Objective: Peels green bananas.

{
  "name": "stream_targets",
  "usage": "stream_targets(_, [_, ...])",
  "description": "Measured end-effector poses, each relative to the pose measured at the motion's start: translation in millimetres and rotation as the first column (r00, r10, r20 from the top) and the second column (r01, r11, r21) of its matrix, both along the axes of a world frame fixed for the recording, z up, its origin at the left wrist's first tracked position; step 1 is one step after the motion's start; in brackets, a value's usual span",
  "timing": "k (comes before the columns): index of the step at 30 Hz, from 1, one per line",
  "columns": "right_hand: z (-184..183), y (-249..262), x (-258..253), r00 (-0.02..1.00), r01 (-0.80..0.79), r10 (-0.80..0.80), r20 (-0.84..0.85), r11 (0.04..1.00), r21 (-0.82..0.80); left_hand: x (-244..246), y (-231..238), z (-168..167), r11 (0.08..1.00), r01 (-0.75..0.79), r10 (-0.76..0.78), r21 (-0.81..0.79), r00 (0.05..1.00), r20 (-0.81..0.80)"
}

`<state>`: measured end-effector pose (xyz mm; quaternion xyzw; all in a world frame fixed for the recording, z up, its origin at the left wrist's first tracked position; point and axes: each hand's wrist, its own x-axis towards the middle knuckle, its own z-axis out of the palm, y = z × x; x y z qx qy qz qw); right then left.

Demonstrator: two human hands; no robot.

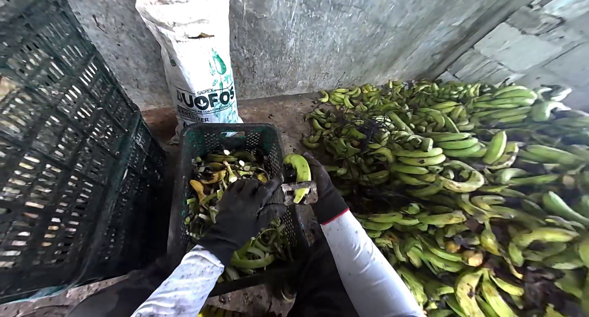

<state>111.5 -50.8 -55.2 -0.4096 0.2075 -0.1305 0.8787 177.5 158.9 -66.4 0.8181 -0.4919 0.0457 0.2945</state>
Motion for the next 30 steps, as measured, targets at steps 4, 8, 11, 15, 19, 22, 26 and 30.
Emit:
stream_targets(4, [4, 25, 7, 0.996, -0.090, 0.086, -0.033, 0.980, -0.179, 17, -2, 8, 0.991, -0.072, 0.123, 0.116, 0.837, -0.533])
stream_targets(8, [3, 30, 2, 0.957, -0.249, 0.288, 0.034, 0.875, -0.416, 37, 4, -3, 0.971, -0.235, 0.175, 0.037, 0.601, -0.780])
stream_targets(11, [4, 25, 3, 0.949, -0.254, 0.297, 0.103, 0.917, -0.307, 48, 11, -5, 0.946, -0.310, 0.234, 0.096, 0.449, -0.862])
stream_targets(15, [-4, 1, 9, 0.958, -0.211, 0.213, 0.194, 0.977, -0.033, 43, 20, 14, 0.962, -0.260, 0.242, 0.082, 0.672, -0.700])
stream_targets(19, [-9, -20, 7, 0.944, -0.219, 0.194, 0.265, 0.973, 0.069, 27, 19, 17, 0.998, -0.026, 0.047, 0.055, 0.901, -0.432])
stream_targets(22, [-10, -24, 5, 0.951, -0.218, 0.182, 0.251, 0.968, 0.121, 12, 15, 8, 0.993, 0.118, -0.117, -0.006, 0.979, -0.167])
stream_targets(26, [-8, -12, 0, 0.971, -0.215, 0.213, 0.107, 0.977, -0.001, 1, 6, 9, 0.989, 0.120, -0.102, 0.086, 0.977, -0.189])
stream_targets(30, [-11, 13, 8, 0.968, -0.213, 0.229, 0.105, 0.966, -0.145, 11, -3, 14, 0.975, -0.051, 0.144, 0.214, 0.883, -0.446])
